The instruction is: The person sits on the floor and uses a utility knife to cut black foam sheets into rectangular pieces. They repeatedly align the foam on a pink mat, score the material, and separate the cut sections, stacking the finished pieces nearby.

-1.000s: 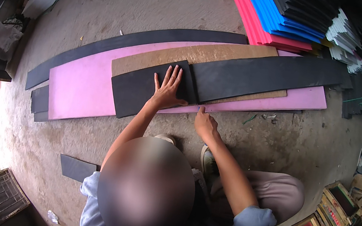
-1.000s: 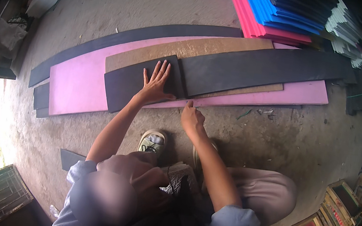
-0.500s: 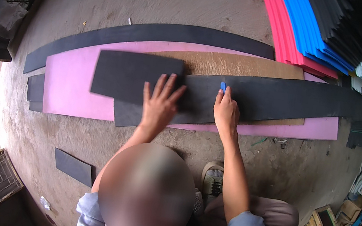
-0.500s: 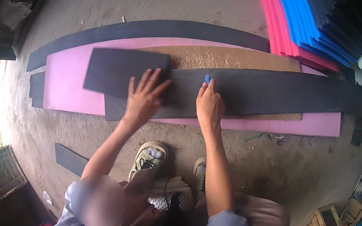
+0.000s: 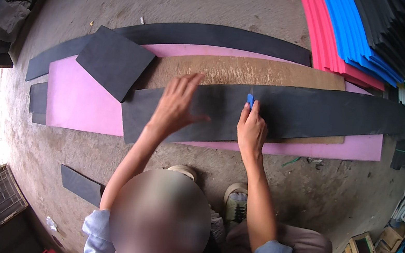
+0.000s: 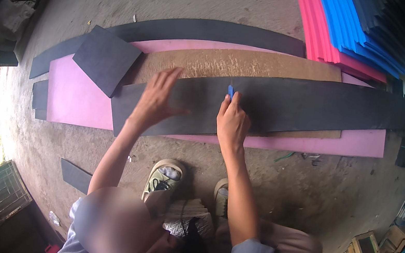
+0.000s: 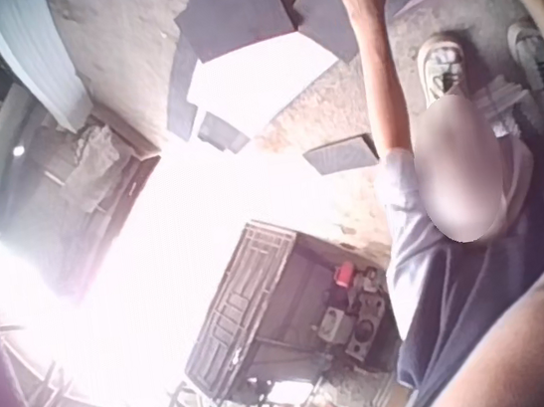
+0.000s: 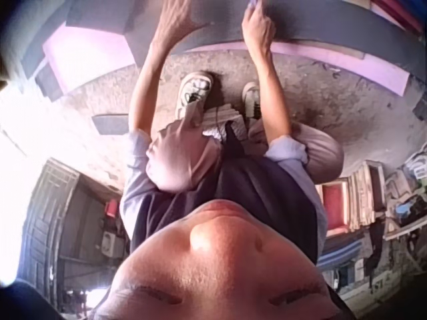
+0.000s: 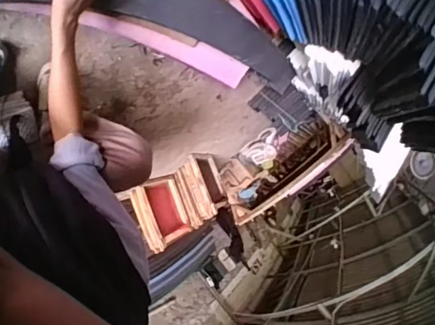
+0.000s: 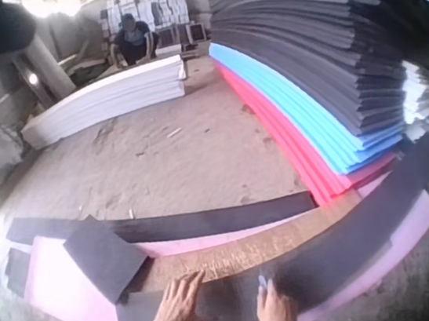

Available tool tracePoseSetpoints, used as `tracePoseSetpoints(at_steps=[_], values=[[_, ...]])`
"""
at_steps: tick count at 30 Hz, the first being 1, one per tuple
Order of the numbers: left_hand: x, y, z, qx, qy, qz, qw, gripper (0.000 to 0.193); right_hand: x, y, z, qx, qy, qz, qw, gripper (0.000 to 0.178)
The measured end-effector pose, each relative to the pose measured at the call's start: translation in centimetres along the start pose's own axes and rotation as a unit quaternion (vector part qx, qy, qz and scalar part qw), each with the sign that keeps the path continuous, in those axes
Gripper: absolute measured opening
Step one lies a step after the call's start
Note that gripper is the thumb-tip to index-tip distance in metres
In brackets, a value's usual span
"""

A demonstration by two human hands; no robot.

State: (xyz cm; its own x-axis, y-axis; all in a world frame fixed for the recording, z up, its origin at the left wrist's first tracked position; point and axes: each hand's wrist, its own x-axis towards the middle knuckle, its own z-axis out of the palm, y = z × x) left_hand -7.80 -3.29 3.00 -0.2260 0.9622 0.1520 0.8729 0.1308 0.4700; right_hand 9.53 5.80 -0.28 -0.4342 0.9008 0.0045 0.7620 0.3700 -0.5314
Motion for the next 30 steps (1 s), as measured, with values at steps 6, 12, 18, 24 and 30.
tracePoseSetpoints(at_steps=[6,12,18,24,30], values=[[1.4,1.1,2.3,0.055,-0.067,-0.002,0.996,0.094,0.0,2.1,-0.8,0.135,-0.006,0.049,0.99,0.022],[1.4,2.1,1.1,0.102,-0.057,-0.007,0.993,0.078,-0.8,2.5,-3.3,0.139,0.091,0.014,0.986,0.023],[-1.6,5.2,-1.4,0.022,0.02,0.019,0.999,0.061,-2.1,0.4,-7.3,0.224,0.167,0.044,0.959,0.024],[-1.8,9.5,-4.9,0.039,0.08,0.117,0.989,0.052,-3.3,-0.3,-10.2,0.239,0.261,-0.036,0.935,0.024],[-0.6,7.3,-3.6,0.111,0.119,0.145,0.976,0.048,-2.7,-0.1,-10.6,0.202,0.196,-0.067,0.957,0.026]])
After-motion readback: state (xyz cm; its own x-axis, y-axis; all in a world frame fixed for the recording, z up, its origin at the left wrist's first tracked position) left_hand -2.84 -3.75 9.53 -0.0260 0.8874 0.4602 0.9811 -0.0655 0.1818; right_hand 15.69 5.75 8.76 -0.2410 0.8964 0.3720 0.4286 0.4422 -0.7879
